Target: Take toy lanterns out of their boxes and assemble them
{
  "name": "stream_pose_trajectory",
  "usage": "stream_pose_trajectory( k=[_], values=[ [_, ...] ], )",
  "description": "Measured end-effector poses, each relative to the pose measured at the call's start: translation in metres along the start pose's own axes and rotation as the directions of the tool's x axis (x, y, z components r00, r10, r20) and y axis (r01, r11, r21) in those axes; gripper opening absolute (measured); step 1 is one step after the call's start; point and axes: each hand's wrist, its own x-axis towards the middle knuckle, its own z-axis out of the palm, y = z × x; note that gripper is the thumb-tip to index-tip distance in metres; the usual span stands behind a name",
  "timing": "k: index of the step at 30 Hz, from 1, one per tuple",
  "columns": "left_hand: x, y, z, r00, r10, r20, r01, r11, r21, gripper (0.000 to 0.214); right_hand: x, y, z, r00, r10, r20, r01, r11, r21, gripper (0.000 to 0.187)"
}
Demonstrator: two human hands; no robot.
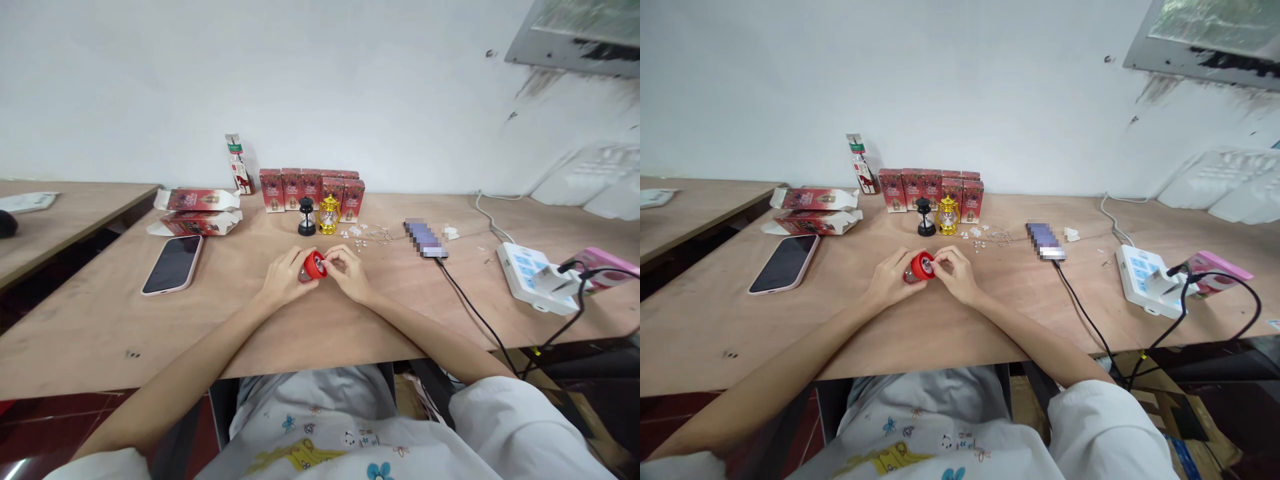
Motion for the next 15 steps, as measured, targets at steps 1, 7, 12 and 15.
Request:
stream_pose_trajectory(
  k=[1,7,12,15],
  values=[
    [0.000,0.000,0.000,1.000,-0.010,-0.004,0.010,1.000,-0.005,0.049,0.000,0.001,0.001,1.000,0.030,-0.009,-0.029,0.999,0.038,0.015],
    [0.003,0.002,-0.002,0.998,-0.053,0.034,0.051,0.998,0.047,0.049,-0.001,0.011,0.007,0.982,0.189,-0.004,-0.185,0.962,0.202,0.020],
    [0.009,0.010,-0.004,0.968,-0.194,0.160,0.177,0.978,0.114,0.050,0.002,0.014,0.011,0.874,0.484,-0.042,-0.443,0.830,0.338,0.014],
    [0.011,0.012,-0.005,0.949,-0.233,0.213,0.193,0.963,0.190,0.039,0.004,0.009,0.013,0.739,0.673,0.029,-0.614,0.655,0.441,0.010]
  ],
)
